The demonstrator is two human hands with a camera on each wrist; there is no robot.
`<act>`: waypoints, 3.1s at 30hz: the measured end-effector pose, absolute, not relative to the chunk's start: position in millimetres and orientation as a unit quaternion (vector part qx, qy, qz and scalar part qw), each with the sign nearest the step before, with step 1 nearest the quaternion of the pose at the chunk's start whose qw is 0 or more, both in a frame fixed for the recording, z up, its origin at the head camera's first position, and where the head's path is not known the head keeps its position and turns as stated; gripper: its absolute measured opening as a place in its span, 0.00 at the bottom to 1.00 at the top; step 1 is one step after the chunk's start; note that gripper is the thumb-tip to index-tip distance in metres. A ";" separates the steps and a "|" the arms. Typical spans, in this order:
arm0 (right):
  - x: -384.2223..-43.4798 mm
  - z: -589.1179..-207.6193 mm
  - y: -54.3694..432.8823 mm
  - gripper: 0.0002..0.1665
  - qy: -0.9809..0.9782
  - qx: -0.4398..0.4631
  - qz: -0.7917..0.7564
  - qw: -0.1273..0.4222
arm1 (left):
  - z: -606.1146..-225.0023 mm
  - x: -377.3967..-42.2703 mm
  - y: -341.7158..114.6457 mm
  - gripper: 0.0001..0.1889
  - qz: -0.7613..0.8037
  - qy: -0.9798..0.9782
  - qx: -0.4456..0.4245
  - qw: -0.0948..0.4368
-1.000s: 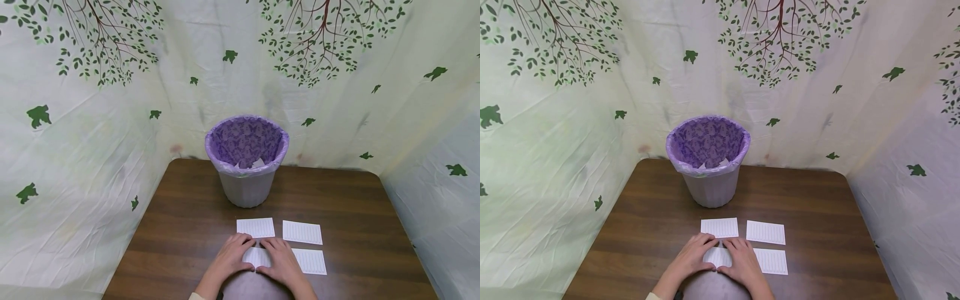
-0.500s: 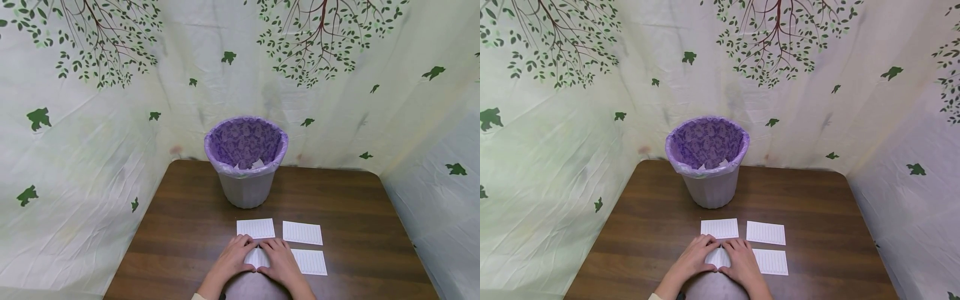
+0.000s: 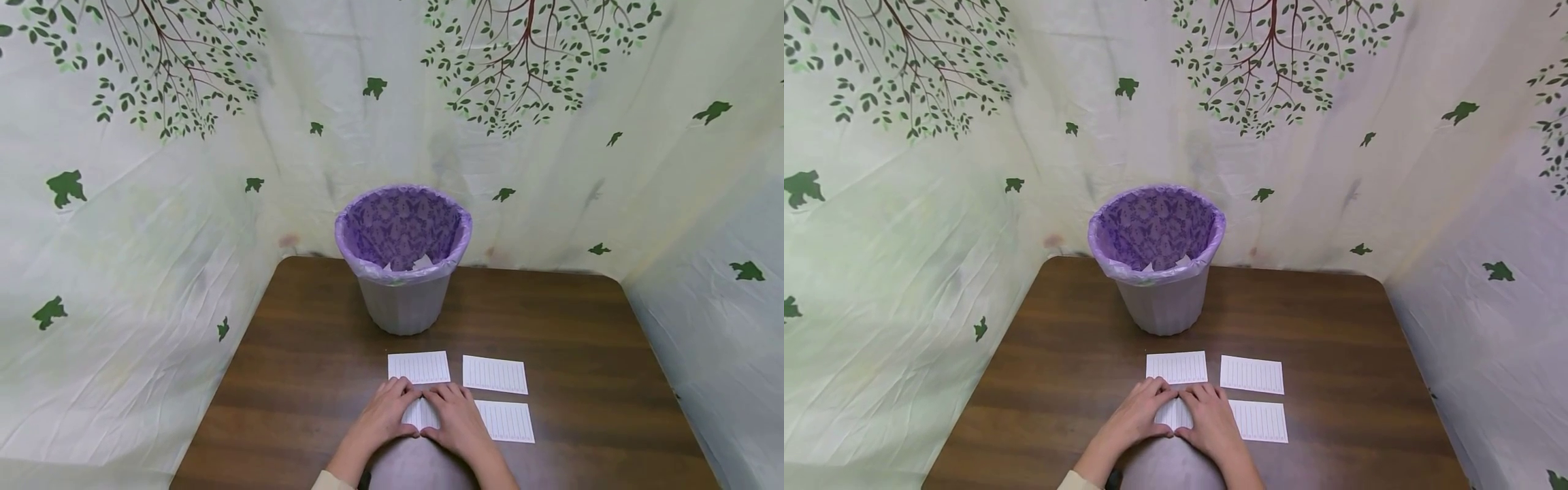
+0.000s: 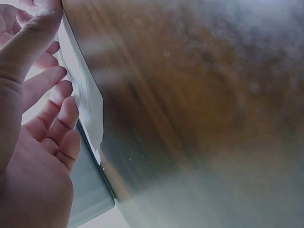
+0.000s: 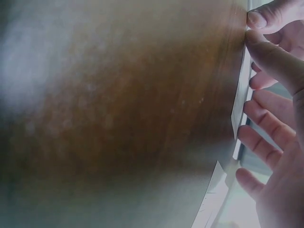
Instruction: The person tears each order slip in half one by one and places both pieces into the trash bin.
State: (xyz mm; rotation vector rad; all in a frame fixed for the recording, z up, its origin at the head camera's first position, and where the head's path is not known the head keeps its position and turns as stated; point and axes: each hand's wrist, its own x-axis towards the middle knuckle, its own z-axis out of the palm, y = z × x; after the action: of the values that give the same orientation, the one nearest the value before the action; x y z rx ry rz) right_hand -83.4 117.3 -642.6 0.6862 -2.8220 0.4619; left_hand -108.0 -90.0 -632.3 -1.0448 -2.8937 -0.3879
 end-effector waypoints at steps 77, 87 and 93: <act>-86.5 -630.0 118.1 0.07 -0.897 0.226 0.306 0.223 | -616.0 -115.4 -80.4 0.08 -0.276 -0.866 -0.377 0.177; -89.8 -616.2 124.1 0.10 -0.875 0.234 0.327 0.271 | -604.1 -117.7 -76.0 0.10 -0.316 -0.842 -0.383 0.210; -91.1 -599.8 127.5 0.10 -0.860 0.243 0.352 0.278 | -591.4 -118.9 -72.3 0.09 -0.354 -0.826 -0.383 0.212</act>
State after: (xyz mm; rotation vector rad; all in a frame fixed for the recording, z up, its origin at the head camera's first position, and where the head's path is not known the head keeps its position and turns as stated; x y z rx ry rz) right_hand -91.1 127.5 -599.8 0.6522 -2.3077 0.9456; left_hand -118.9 -72.3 -591.4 -1.0646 -2.2954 -0.9837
